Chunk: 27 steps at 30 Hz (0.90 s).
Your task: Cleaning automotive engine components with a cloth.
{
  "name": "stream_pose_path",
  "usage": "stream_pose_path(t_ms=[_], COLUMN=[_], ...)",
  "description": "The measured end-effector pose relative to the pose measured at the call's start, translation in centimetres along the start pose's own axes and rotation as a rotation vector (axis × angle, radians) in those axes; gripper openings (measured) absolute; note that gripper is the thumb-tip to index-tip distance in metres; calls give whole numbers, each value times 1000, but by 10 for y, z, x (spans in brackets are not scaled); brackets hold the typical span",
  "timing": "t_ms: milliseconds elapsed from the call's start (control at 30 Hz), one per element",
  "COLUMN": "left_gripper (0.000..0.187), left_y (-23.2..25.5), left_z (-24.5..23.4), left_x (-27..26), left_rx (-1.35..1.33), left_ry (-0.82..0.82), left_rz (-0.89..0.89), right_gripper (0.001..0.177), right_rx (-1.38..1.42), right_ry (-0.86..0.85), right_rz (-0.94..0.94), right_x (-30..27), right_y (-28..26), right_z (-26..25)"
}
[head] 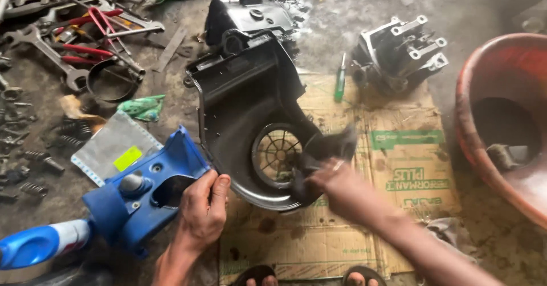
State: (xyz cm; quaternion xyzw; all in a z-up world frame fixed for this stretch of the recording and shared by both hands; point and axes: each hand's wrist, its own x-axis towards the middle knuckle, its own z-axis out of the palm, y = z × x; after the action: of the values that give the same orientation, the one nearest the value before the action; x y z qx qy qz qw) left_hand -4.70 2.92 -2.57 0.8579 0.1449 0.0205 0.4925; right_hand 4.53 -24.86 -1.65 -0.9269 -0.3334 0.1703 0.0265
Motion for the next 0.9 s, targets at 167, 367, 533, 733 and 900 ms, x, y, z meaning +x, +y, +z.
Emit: stream_pose_path(t_ms=[167, 367, 533, 733, 900], left_gripper=[28, 33, 27, 46, 44], left_y=[1, 27, -3, -45, -37], left_z=[11, 2, 4, 20, 39], left_x=[2, 30, 40, 58, 65], left_rx=[78, 137, 87, -76, 126], left_ry=[100, -66, 51, -21, 320], left_rz=[173, 72, 247, -49, -144], right_gripper=[59, 65, 31, 31, 62], right_rx=[84, 383, 936, 456, 322], right_ry=[97, -95, 251, 46, 181], right_rz=[-211, 51, 306, 192, -99], right_x=[-4, 10, 44, 97, 111], right_y=[-6, -8, -9, -31, -37], right_z=[56, 29, -12, -5, 1])
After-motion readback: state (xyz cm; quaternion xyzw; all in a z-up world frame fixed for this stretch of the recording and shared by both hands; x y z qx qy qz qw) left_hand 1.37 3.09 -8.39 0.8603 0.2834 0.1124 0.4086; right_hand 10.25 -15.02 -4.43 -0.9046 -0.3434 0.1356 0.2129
